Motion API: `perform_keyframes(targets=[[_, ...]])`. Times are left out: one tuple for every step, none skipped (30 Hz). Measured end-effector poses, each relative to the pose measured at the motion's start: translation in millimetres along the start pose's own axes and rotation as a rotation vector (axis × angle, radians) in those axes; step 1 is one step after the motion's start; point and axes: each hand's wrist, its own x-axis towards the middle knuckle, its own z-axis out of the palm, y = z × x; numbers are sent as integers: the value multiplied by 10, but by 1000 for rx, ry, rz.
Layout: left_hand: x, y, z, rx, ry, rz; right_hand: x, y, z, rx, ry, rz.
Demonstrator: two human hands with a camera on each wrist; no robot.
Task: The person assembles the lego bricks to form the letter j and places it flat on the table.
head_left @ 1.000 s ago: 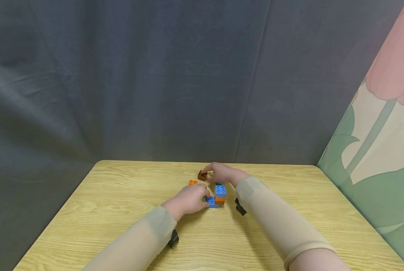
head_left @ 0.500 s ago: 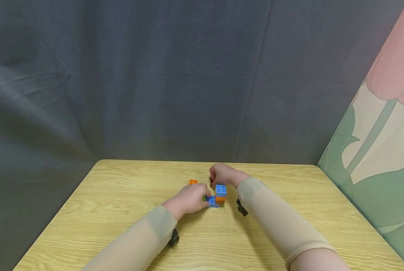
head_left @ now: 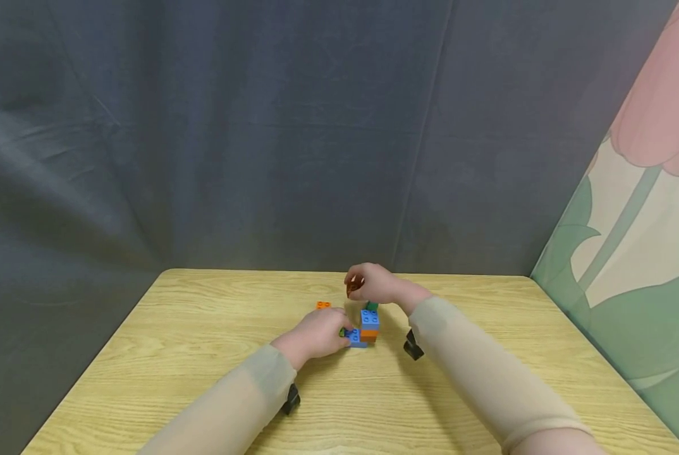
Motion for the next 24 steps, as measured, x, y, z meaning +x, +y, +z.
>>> perform_keyframes(targets=[[-2, 3, -4, 1, 2, 1, -27, -12, -28, 6, 7, -18], [-3, 7, -5, 3, 3, 1, -58, -23, -57, 10, 11, -36], [-3, 10, -7, 6, 4, 4, -93, -35, -85, 15, 13, -54], [-3, 12, -11, 9, 4, 7, -129, -41, -113, 11, 14, -68], [-1, 14, -11, 12, 4, 10, -170, -47, -140, 3, 13, -77], [1, 16, -12, 17, 3, 14, -211, -50, -165, -5, 12, -83], [4, 16, -13, 17, 2, 17, -252, -54, -188, -18, 11, -83], [9, 15, -12, 18, 1, 17, -293, -56, -207, -25, 10, -77], [13, 14, -10, 20, 0, 17, -330, -54, -225, -40, 10, -71], [15, 13, -9, 20, 1, 19, -370, -49, -238, -55, 13, -58], [18, 11, -4, 21, 2, 19, -410, -46, -248, -63, 10, -46], [20, 10, -1, 22, 4, 20, -445, -41, -255, -73, 6, -36], [21, 7, 4, 22, 6, 19, -478, -37, -257, -81, 0, -29], [21, 4, 8, 25, 10, 20, -512, -33, -256, -87, -8, -20], [20, 1, 13, 29, 13, 23, -543, -27, -254, -96, -16, -18], [19, -2, 17, 32, 16, 26, -574, -25, -249, -96, -26, -19], [19, -3, 22, 32, 18, 26, -605, -24, -244, -97, -35, -27], [17, -2, 23, 31, 19, 27, -634, -24, -239, -99, -41, -39], [16, -2, 23, 30, 19, 27, -656, -25, -233, -99, -43, -51], [14, 1, 18, 29, 17, 24, -675, -24, -227, -99, -42, -63], [11, 6, 14, 27, 14, 20, -692, -25, -224, -95, -40, -74], [7, 13, 8, 24, 11, 17, -708, -31, -221, -90, -37, -82], [2, 21, -1, 21, 7, 13, -722, -37, -218, -92, -32, -89], [-2, 28, -8, 21, 5, 11, -733, -48, -218, -91, -24, -91]])
